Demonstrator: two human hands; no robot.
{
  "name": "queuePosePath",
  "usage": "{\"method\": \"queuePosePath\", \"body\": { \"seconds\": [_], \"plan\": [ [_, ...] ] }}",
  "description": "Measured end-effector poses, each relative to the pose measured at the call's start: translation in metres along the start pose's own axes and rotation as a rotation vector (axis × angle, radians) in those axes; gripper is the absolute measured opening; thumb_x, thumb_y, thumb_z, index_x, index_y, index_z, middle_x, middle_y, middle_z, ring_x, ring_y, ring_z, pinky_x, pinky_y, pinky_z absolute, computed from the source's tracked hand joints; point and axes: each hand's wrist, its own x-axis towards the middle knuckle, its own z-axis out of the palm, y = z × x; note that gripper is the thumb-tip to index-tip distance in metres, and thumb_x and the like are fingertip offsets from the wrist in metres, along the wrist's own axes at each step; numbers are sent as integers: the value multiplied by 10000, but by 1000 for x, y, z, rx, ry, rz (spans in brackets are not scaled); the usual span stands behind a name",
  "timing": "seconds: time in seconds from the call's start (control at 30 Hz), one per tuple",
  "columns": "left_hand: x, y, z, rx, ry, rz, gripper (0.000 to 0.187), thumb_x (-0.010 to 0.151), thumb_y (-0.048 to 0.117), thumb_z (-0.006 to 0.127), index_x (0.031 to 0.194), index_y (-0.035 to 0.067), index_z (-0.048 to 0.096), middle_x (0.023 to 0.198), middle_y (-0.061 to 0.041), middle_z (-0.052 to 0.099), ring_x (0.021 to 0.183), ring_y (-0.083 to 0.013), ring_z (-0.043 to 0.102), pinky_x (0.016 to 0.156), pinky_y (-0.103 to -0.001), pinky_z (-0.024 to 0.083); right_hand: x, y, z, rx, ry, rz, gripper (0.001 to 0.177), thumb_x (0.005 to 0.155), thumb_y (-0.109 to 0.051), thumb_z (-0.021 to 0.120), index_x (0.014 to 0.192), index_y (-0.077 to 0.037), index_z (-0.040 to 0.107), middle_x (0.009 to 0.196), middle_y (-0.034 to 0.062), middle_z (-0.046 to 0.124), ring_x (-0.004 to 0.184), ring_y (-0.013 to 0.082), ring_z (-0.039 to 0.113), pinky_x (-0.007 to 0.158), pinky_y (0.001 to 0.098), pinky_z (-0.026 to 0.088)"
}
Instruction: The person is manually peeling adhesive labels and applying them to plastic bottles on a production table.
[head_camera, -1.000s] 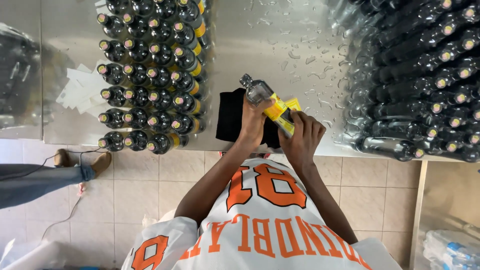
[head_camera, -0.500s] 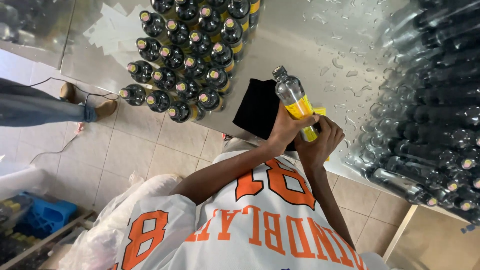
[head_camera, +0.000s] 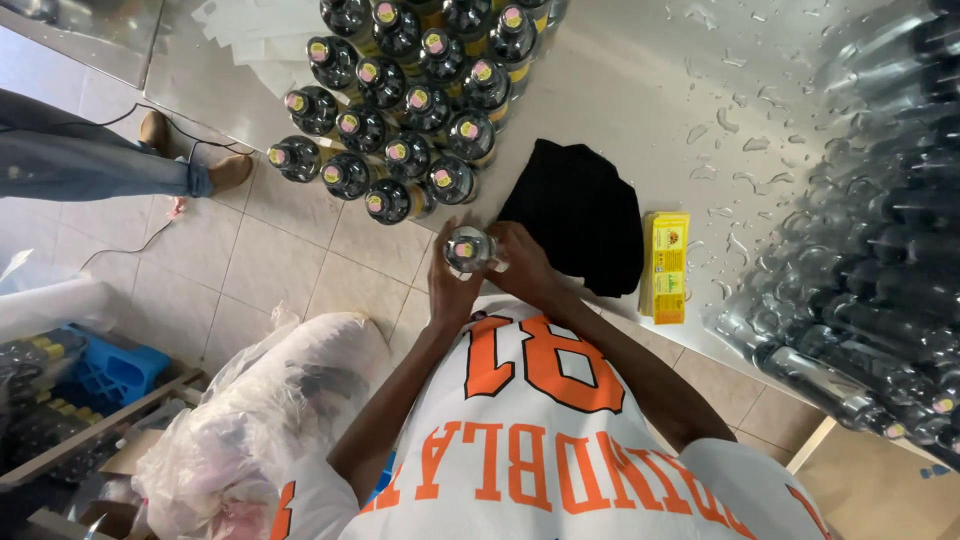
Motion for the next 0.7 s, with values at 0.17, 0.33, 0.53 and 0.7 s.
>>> {"method": "queuePosePath", "body": {
  "seconds": [0.17, 0.33, 0.53, 0.7],
  "plan": [
    [8, -14, -25, 3, 75, -47, 1138, 816, 196, 989, 1734, 171, 316, 1634, -255, 509, 1503, -489, 489, 1226, -658, 452, 26, -4, 41, 1, -4, -2, 609, 876, -185, 874, 1437, -139, 640, 1322, 122, 652, 1026, 342, 756, 833, 435, 666],
    [7, -47, -25, -268, 230, -144, 754, 847, -71, 907, 1474, 112, 530, 1452, -112, 545, 1332, -347, 631, 1128, -512, 595, 40, -26, 46, -20, 40, 55, 598, 891, -116, 909, 1379, -16, 578, 1233, 185, 616, 1022, 389, 760, 801, 494, 686],
    [31, -42, -31, -512, 224, -302, 511, 903, -151, 784, 1245, 112, 510, 1290, -89, 523, 1165, -254, 662, 982, -438, 690, 41, -19, 45, 5, 15, 59, 570, 887, -117, 926, 1314, -58, 553, 1159, 146, 555, 1050, 415, 727, 830, 496, 662],
    [23, -83, -40, -352, -118, -374, 364, 930, 85, 882, 1170, 69, 608, 1140, -116, 648, 1082, -275, 711, 937, -473, 661, 20, -7, 9, 87, 19, 211, 378, 1039, -288, 789, 1313, -103, 605, 1202, 123, 602, 1119, 397, 727, 845, 480, 656]
  ]
}}
